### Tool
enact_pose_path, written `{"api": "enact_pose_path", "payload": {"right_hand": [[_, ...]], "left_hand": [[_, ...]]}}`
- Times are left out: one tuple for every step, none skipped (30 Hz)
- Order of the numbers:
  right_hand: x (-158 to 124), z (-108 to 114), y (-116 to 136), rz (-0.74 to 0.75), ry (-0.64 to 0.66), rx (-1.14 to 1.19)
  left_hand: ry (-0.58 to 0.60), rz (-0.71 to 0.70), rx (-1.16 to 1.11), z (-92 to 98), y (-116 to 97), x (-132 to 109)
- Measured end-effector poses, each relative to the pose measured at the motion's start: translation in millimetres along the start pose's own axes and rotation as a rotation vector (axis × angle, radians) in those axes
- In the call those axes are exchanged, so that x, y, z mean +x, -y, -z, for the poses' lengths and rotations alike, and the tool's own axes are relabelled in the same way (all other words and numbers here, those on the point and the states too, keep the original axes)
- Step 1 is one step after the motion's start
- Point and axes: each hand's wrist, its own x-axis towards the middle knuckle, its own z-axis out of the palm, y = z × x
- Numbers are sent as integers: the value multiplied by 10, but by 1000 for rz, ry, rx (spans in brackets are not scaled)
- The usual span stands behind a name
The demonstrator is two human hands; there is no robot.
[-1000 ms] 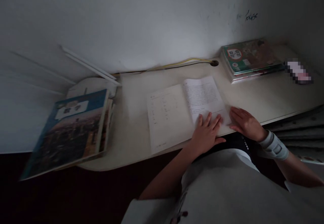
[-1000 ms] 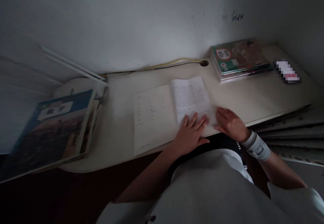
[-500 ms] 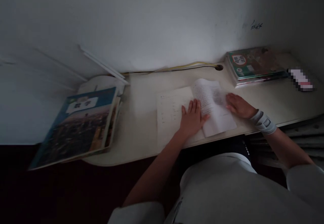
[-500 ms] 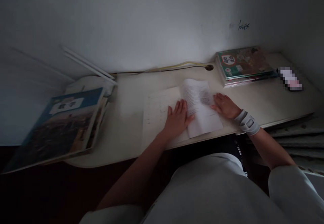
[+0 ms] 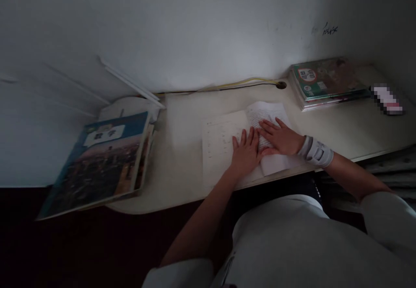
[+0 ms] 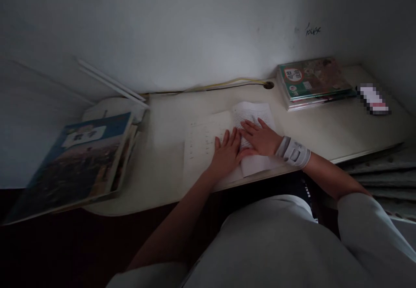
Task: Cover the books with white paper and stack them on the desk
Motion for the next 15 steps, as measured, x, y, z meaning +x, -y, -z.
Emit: {"api": "enact_pose_path", "payload": {"right_hand": [[9, -9, 11, 4, 14, -5], [12, -13, 17, 2, 30, -5], [13, -16, 23, -2, 48, 0], [14, -17, 29, -5, 63, 11], [17, -20, 37, -8, 74, 25], [19, -25, 47, -10, 78, 38], [22, -33, 58, -13, 73, 49], [23, -44, 68, -15, 63, 56], [22, -58, 76, -18, 50, 57], [19, -73, 84, -22, 39, 54], [14, -87, 90, -23, 37, 49], [8, -100, 96, -23, 43, 45], [1, -109, 102, -23, 53, 46], [-10, -112, 106, -26, 60, 53], [-25, -109, 106, -31, 62, 65]], "left_hand": [[-11, 1, 7, -15, -2, 0], [-22, 1, 9, -28, 0, 1], [-31, 0, 8, -38, 5, 3], [-39, -2, 3, -47, 13, 5], [-45, -3, -6, -53, 22, 7], [-48, -4, -17, -57, 32, 8], [-50, -4, -29, -59, 41, 8], [-55, -4, -40, -58, 48, 6], [-61, -4, -47, -56, 52, 2], [-69, -7, -51, -54, 53, -2], [-77, -12, -50, -52, 51, -8], [-89, -19, -45, -51, 46, -13], [-101, -26, -39, -53, 39, -18], [-112, -34, -34, -56, 31, -21], [-122, -39, -31, -59, 22, -23]]}}
